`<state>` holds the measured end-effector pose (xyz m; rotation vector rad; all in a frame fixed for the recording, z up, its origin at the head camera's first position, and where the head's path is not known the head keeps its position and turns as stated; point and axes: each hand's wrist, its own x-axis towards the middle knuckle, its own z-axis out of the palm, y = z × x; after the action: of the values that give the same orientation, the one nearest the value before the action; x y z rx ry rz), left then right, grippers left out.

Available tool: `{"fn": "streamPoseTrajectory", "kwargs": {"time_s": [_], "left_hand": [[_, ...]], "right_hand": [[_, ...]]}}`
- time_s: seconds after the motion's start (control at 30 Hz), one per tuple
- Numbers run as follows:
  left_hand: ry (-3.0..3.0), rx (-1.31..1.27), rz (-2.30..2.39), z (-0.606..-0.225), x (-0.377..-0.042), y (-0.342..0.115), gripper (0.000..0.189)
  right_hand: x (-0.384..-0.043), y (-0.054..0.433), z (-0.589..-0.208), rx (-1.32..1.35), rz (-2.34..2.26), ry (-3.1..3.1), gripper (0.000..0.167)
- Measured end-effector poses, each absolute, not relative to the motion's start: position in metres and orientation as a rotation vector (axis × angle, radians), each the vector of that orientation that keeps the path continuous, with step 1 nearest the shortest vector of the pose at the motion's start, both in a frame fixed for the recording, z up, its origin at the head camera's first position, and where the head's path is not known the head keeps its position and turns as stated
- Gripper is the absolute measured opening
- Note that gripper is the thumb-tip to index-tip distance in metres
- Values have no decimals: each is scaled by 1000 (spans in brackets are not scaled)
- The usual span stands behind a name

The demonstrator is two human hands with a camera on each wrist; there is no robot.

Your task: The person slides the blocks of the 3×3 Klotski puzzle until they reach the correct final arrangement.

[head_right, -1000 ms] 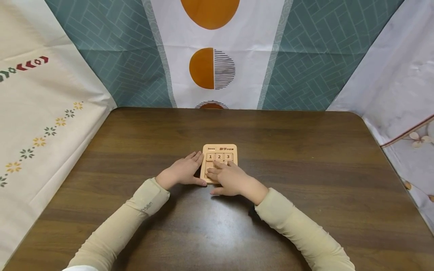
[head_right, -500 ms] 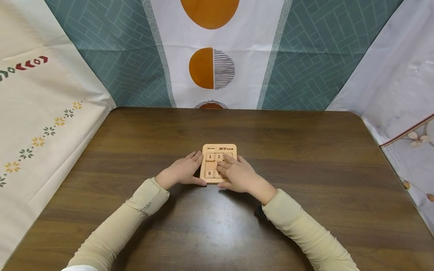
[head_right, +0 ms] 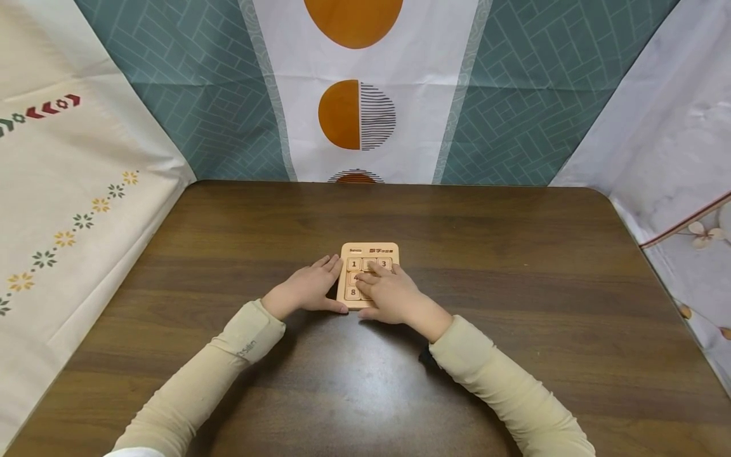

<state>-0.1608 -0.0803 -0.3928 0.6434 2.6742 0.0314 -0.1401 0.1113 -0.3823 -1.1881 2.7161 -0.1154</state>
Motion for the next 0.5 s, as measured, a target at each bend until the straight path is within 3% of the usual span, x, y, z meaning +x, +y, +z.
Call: {"fn": "streamPoseTrajectory", "kwargs": {"time_s": [0.2,0.5], "left_hand": [[2676,654,31,-393,-161,-80,105],[2669,626,40,-394,-161,-80,107]], "right_hand": [[-138,109,-381,-1192,-115,2700,63],[-128,125,-379,-1250,-103,2743,51]]}}
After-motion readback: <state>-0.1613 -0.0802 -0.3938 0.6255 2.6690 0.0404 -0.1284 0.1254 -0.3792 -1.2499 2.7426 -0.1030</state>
